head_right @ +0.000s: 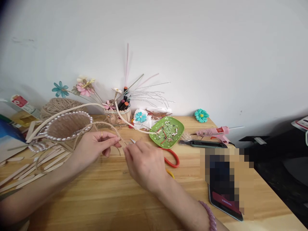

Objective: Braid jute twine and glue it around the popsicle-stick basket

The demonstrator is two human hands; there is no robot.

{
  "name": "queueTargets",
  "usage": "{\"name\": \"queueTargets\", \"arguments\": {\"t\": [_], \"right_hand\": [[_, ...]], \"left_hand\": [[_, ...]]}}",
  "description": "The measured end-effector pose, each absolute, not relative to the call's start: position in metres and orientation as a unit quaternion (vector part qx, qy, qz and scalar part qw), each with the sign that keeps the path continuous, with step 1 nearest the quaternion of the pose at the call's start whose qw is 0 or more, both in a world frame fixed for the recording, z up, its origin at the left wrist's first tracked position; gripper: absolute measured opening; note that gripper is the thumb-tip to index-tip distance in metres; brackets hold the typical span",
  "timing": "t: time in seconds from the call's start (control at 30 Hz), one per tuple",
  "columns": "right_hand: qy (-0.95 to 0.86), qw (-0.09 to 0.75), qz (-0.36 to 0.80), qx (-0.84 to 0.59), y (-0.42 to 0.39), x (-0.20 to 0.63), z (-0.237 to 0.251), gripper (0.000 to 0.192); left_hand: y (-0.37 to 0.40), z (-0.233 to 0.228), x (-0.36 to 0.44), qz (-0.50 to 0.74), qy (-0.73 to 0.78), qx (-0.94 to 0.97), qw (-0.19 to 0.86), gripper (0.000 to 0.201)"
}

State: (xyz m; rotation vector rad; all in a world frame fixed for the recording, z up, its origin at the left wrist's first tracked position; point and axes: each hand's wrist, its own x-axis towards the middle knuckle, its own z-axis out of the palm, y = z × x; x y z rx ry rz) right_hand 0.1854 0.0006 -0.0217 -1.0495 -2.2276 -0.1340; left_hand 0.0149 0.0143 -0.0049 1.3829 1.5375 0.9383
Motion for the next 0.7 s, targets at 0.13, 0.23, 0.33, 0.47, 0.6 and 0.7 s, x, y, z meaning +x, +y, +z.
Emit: {"name": "queueTargets", "arguments": {"t": [0.13, 0.23, 0.33, 0.47, 0.6, 0.7], "right_hand": [[-0.906, 0.256, -0.068, -0.33, -0.005, 0.177, -0.029, 0.022], [-0.925, 0.166, -0.032, -0.34, -0.002, 0.177, -0.028, 0.02], [-0.915, 0.107, 0.033, -0.387, 0.006, 0.187, -0.018, 0.022], [-0.833, 0.247, 0.213, -0.447, 0.015, 0.201, 0.0, 0.042], [-0.691, 0.406, 0.381, -0.461, 0.016, 0.198, 0.004, 0.034], [-0.631, 0.408, 0.527, -0.396, 0.014, 0.189, -0.004, 0.026]], "left_hand": [[0.009, -0.004, 0.017, 0.444, 0.538, 0.441, 0.565, 0.016], [0.005, 0.0, 0.018, 0.469, 0.476, 0.375, 0.643, 0.012], [0.004, 0.005, 0.017, 0.493, 0.451, 0.388, 0.635, 0.012], [0.004, 0.008, 0.017, 0.472, 0.485, 0.489, 0.551, 0.013], [0.0, 0.009, 0.023, 0.368, 0.515, 0.561, 0.534, 0.012], [-0.003, 0.007, 0.028, 0.324, 0.523, 0.581, 0.533, 0.012]]}}
